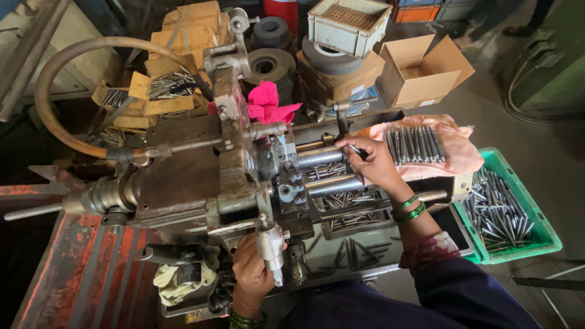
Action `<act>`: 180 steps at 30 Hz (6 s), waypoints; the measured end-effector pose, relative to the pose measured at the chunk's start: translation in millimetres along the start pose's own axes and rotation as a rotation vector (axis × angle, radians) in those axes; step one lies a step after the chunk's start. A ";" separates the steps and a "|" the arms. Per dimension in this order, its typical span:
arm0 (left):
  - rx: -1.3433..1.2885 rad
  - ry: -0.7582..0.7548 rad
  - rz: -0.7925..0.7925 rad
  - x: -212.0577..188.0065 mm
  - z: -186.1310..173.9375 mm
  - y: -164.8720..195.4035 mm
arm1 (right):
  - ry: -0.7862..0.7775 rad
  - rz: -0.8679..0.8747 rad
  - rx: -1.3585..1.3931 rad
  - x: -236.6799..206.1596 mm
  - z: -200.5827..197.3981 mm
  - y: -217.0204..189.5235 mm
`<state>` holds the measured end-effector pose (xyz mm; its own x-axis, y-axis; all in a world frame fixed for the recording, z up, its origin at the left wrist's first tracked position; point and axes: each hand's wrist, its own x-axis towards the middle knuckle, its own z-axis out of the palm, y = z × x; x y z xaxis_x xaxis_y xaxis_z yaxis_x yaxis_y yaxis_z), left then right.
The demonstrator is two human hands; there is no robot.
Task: The person repeatedly inserts metal rods into a forming machine, operates a lever to process each rod, and places the finished pieces into a green bin. The person also arranges finished pieces on a cloth beside the machine.
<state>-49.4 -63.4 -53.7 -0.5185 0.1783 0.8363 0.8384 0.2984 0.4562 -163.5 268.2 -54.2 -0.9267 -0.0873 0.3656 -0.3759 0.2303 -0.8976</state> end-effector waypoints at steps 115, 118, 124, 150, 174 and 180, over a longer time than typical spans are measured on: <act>0.023 0.000 0.046 15.5 -2.9 -11.1 | 0.023 -0.277 -0.343 17.3 65.0 -14.1; 0.045 -0.006 0.051 11.8 -1.3 -16.0 | -0.034 -0.160 -0.347 21.9 78.3 -19.5; 0.082 -0.018 0.037 5.1 1.3 -22.5 | -0.101 -0.112 -0.312 44.3 86.9 -26.6; 0.106 -0.049 0.014 8.3 0.8 -22.3 | -0.208 -0.247 -0.280 55.6 54.2 -0.4; 0.115 -0.063 0.012 1.2 0.3 -22.9 | 0.152 0.349 0.554 12.2 109.8 0.5; 0.094 -0.093 -0.029 7.0 -0.8 -23.4 | -0.027 0.091 0.157 7.7 108.5 -9.7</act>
<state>-72.5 -69.8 -58.3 -0.5593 0.2535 0.7892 0.8056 0.3906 0.4454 -167.5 160.1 -69.4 -0.9558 -0.0996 0.2767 -0.2852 0.0849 -0.9547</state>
